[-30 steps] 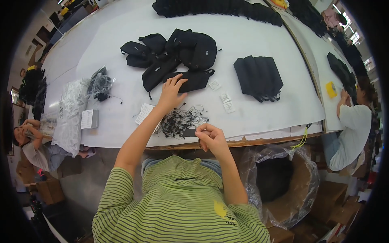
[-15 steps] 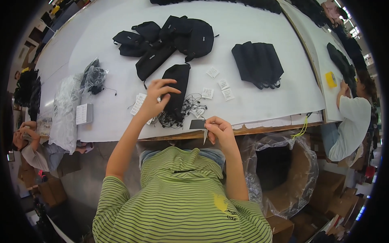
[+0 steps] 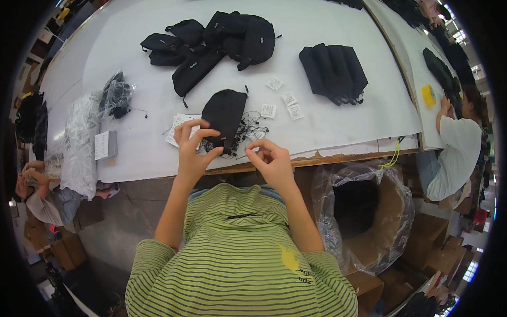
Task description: Packing eye-glass cases with cards and tags at a workstation.
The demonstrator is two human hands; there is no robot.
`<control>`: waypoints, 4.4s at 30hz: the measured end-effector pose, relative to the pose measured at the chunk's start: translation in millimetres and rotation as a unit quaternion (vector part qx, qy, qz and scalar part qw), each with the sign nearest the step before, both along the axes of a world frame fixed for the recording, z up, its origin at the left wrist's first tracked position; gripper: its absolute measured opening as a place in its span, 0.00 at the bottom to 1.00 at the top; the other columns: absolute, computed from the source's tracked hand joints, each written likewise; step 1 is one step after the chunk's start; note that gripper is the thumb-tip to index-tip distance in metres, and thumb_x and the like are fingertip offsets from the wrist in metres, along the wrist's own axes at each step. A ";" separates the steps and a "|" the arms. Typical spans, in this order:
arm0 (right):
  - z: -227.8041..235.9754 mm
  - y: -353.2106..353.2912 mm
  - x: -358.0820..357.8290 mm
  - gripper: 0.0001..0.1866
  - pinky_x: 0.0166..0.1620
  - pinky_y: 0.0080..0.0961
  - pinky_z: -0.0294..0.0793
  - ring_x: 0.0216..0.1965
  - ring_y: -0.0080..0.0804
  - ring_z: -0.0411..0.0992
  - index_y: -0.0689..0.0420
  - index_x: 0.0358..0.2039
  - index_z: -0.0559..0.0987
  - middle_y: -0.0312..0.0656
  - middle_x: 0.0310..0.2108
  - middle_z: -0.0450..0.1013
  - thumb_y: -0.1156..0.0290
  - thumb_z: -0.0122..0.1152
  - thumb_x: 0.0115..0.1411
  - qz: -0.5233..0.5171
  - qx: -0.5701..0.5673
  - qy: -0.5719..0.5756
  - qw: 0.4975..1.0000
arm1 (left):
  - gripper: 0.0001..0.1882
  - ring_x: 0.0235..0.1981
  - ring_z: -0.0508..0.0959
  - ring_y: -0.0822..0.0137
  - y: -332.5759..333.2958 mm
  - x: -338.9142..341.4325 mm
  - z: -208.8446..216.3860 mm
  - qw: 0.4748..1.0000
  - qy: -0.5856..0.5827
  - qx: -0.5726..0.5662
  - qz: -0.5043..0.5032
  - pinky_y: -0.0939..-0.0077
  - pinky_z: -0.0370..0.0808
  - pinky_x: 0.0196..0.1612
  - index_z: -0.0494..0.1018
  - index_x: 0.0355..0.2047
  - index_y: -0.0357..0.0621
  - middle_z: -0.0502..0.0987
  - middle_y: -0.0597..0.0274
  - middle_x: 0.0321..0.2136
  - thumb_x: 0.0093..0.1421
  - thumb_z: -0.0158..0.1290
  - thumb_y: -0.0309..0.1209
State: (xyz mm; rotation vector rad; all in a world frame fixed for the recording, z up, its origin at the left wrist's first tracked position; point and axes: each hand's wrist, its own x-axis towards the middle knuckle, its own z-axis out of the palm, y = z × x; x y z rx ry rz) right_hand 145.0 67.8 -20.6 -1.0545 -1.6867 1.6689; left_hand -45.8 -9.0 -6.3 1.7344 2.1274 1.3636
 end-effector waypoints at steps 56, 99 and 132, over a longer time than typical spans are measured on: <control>3.2 -36.7 -27.4 0.07 0.35 0.13 0.69 0.29 0.16 0.70 0.63 0.33 0.81 0.35 0.28 0.76 0.72 0.63 0.56 -0.004 -0.158 0.130 0.979 | 0.05 0.19 0.55 0.86 -46.2 34.6 5.3 0.903 -0.417 -0.103 0.008 0.87 0.48 0.22 0.75 0.30 0.37 0.59 0.80 0.16 0.56 0.57 0.26; 61.5 -17.3 -21.1 0.10 0.38 0.30 0.69 0.30 0.35 0.68 0.55 0.29 0.77 0.37 0.29 0.71 0.68 0.68 0.48 0.007 0.402 -0.035 0.915 | 0.10 0.39 0.71 0.68 -47.9 -7.1 13.9 0.965 0.230 0.074 -0.102 0.73 0.62 0.43 0.77 0.27 0.52 0.75 0.75 0.35 0.40 0.59 0.28; -27.8 -5.3 26.0 0.19 0.42 0.17 0.66 0.36 0.19 0.70 0.60 0.38 0.75 0.36 0.38 0.74 0.72 0.72 0.46 0.171 -0.118 -0.013 0.978 | 0.11 0.20 0.73 0.66 -76.9 -13.0 8.8 0.938 -0.229 -0.249 -0.072 0.76 0.69 0.28 0.70 0.30 0.36 0.74 0.57 0.19 0.54 0.58 0.30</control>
